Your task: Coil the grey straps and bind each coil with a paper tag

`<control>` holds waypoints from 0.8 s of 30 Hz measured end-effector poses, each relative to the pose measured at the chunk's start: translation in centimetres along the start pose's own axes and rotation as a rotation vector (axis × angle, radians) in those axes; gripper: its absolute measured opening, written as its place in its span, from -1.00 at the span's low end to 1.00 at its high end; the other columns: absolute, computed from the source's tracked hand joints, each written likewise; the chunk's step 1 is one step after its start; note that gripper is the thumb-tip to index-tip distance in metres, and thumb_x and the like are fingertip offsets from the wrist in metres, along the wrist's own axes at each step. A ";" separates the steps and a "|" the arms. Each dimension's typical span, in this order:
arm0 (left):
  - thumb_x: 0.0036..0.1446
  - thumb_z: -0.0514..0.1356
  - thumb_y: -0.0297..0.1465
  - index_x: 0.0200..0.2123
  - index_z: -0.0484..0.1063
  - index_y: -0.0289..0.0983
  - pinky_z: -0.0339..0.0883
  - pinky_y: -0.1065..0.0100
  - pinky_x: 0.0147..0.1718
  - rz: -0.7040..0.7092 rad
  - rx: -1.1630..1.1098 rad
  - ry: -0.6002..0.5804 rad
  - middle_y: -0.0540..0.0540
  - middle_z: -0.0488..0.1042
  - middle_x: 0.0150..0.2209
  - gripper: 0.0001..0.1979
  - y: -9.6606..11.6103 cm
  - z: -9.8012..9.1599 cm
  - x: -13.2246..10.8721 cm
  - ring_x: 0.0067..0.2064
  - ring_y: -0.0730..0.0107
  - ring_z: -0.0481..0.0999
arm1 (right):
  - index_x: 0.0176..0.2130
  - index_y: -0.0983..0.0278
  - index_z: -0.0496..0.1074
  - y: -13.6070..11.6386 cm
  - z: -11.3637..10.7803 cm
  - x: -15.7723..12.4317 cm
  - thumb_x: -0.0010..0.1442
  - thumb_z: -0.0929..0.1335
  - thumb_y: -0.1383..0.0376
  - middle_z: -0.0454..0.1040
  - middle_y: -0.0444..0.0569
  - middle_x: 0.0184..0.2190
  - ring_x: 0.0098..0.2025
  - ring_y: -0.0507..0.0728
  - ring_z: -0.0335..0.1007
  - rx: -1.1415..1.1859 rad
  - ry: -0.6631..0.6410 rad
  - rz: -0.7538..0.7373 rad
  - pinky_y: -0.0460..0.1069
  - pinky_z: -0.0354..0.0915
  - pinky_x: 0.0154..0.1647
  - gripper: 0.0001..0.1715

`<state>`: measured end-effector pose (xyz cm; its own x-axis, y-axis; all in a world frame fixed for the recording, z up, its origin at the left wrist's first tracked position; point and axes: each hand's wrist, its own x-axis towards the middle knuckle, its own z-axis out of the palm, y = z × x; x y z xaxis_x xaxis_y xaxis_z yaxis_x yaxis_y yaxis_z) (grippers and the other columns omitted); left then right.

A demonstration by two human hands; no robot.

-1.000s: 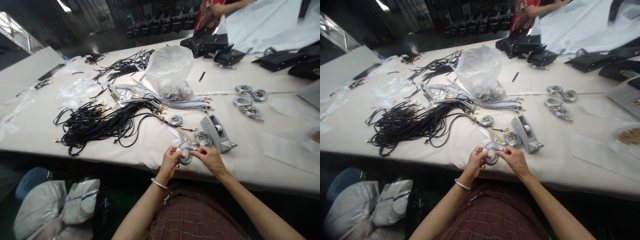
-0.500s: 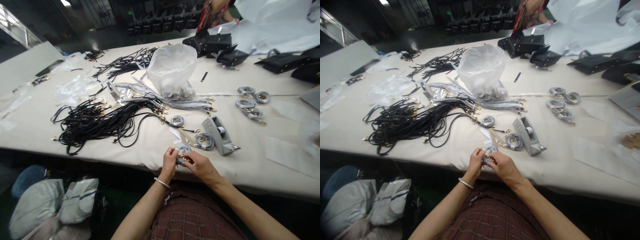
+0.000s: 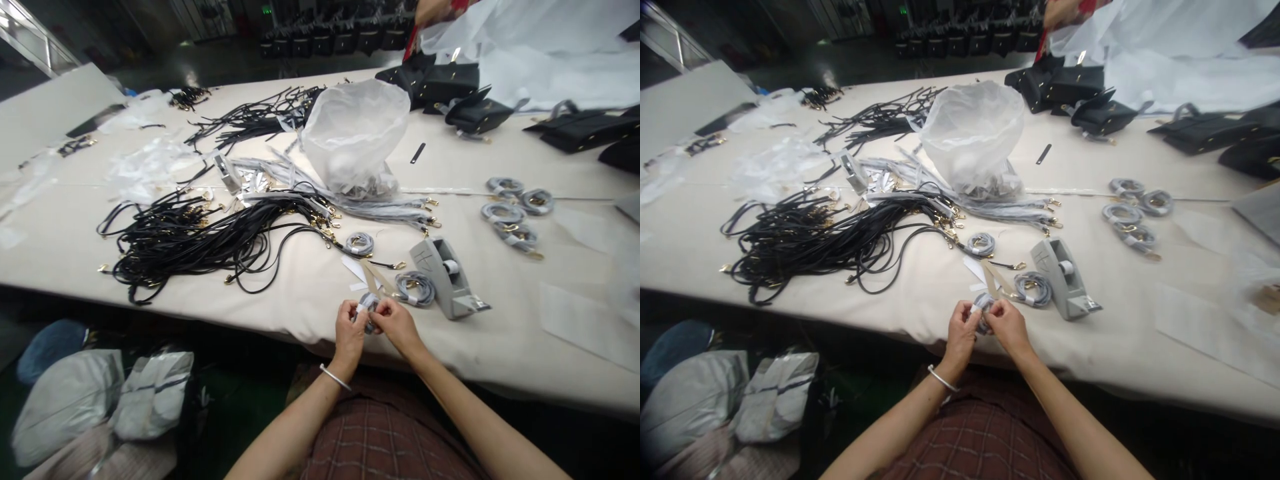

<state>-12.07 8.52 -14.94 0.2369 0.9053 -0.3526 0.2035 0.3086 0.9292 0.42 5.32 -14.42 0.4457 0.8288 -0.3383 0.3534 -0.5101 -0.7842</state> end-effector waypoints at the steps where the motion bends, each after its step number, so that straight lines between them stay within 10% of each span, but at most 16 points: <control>1: 0.15 0.19 -0.24 -0.29 0.35 -0.22 0.27 0.43 -0.35 -0.005 0.004 -0.001 0.07 0.29 -0.45 -0.83 -0.3 0.0 0.2 -0.38 0.44 0.31 | -0.47 0.18 0.21 0.4 0.5 0.0 0.06 0.32 0.19 0.41 -0.19 -0.60 -0.58 0.08 0.38 0.013 0.014 0.013 -0.06 0.28 -0.53 -0.82; 8: 0.17 0.10 -0.24 -0.32 0.31 -0.24 0.31 0.40 -0.33 0.035 0.115 -0.147 0.04 0.35 -0.42 -0.82 -1.9 -0.6 2.7 -0.37 0.41 0.35 | -0.37 0.20 0.33 2.2 0.6 1.5 -0.05 0.44 0.16 0.46 -0.05 -0.43 -0.34 0.23 0.44 -0.211 0.155 -0.084 0.06 0.33 -0.33 -0.73; 13: 0.17 0.08 -0.30 -0.27 0.37 -0.24 0.33 0.23 -0.15 0.146 0.209 -0.195 -0.05 0.43 -0.33 -0.85 -1.3 -0.9 5.0 -0.25 0.27 0.42 | 0.18 0.26 0.30 3.4 1.2 3.5 0.13 0.38 0.24 0.43 0.18 0.12 0.14 0.31 0.32 -0.551 0.236 -0.573 0.17 0.26 0.10 -0.37; 19: 0.23 0.06 -0.44 -0.16 0.44 -0.21 0.29 0.06 0.00 0.448 0.895 -0.117 -0.14 0.44 -0.14 -0.81 0.0 -0.8 5.5 -0.06 0.12 0.39 | 0.13 0.30 0.36 4.6 4.0 3.3 0.19 0.31 0.36 0.48 0.14 0.06 0.09 0.28 0.34 -0.556 0.253 -0.681 0.18 0.23 0.13 -0.50; 24: 0.20 0.13 -0.42 -0.05 0.37 -0.22 0.37 0.14 0.02 0.408 0.658 -0.119 -0.13 0.43 -0.09 -0.77 -1.1 -3.9 5.6 -0.01 0.20 0.44 | -0.05 0.23 0.41 3.8 4.0 2.2 0.15 0.28 0.44 0.52 0.08 -0.14 -0.09 0.27 0.42 -0.501 0.210 -0.663 0.14 0.36 -0.08 -0.65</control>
<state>-14.68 14.43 -17.47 0.5072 0.8608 -0.0413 0.5904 -0.3123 0.7442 -0.55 6.09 -20.19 0.1441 0.9573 0.2508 0.8945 -0.0176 -0.4467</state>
